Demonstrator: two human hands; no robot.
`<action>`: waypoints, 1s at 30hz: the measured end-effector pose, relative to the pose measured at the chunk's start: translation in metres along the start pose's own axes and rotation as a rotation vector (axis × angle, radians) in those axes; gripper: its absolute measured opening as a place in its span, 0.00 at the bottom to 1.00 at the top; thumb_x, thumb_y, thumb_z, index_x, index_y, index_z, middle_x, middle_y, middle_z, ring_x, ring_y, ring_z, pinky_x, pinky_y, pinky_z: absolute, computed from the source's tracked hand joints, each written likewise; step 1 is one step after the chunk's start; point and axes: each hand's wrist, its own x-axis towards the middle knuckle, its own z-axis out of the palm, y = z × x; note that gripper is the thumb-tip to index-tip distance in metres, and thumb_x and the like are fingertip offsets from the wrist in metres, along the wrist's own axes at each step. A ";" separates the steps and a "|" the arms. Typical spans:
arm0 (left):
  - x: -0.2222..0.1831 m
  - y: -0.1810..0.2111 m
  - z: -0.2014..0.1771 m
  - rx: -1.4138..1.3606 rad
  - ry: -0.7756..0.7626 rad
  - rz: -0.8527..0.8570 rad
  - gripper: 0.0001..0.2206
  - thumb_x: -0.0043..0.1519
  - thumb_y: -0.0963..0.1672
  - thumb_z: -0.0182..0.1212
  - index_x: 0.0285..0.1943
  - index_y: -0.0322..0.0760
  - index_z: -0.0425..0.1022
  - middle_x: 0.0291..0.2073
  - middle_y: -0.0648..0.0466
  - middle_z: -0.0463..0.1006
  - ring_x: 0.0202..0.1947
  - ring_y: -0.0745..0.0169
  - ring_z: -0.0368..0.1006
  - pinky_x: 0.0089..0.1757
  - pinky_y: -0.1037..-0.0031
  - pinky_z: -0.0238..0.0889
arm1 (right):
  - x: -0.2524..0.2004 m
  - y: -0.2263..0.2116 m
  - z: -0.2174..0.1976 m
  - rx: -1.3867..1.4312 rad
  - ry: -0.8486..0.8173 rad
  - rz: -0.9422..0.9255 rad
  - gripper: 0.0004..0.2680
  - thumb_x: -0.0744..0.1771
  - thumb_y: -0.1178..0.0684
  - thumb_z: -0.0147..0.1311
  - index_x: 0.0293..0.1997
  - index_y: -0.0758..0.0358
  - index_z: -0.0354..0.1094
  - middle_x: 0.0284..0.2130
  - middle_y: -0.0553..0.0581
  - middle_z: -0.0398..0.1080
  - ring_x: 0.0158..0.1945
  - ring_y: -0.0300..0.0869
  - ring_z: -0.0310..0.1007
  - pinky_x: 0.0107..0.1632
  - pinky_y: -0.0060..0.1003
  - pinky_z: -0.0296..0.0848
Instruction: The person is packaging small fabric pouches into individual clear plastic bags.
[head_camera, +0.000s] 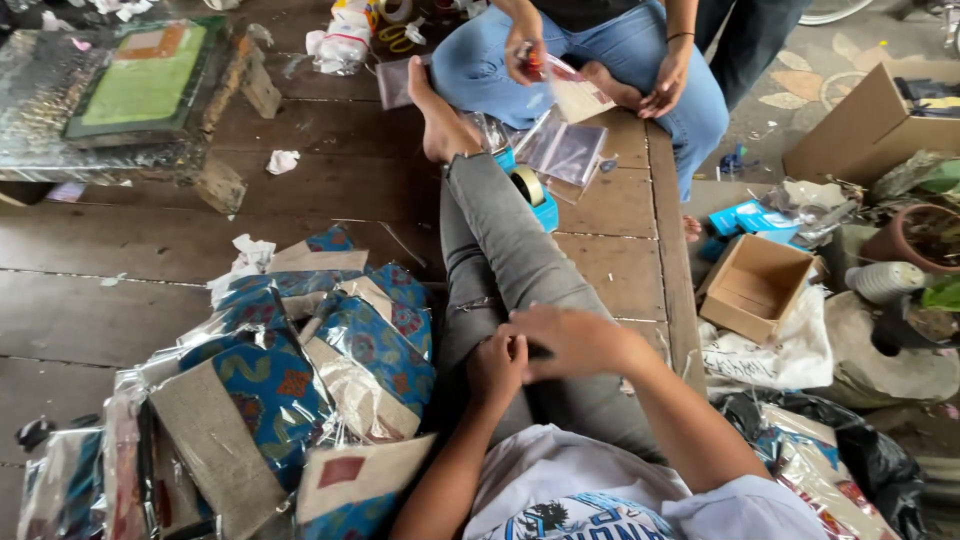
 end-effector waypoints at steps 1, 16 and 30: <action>0.001 0.006 -0.003 -0.007 -0.002 -0.003 0.05 0.63 0.46 0.59 0.37 0.43 0.73 0.21 0.47 0.79 0.26 0.43 0.79 0.31 0.57 0.72 | 0.002 0.016 -0.001 -0.001 -0.006 0.006 0.26 0.66 0.35 0.55 0.67 0.64 0.62 0.61 0.72 0.66 0.64 0.66 0.64 0.69 0.60 0.58; 0.006 -0.003 -0.009 -0.351 -0.013 -0.305 0.07 0.59 0.47 0.66 0.45 0.47 0.81 0.32 0.55 0.85 0.36 0.61 0.81 0.34 0.73 0.74 | 0.087 0.154 0.022 -0.853 1.220 0.137 0.08 0.56 0.48 0.66 0.33 0.44 0.73 0.31 0.45 0.70 0.39 0.43 0.68 0.67 0.69 0.46; 0.036 0.071 -0.081 -1.194 0.398 -0.593 0.19 0.65 0.43 0.62 0.66 0.35 0.70 0.57 0.41 0.74 0.61 0.51 0.67 0.59 0.55 0.65 | -0.019 -0.003 0.077 -0.117 0.625 0.115 0.25 0.59 0.31 0.66 0.56 0.53 0.71 0.44 0.61 0.74 0.48 0.59 0.77 0.50 0.63 0.71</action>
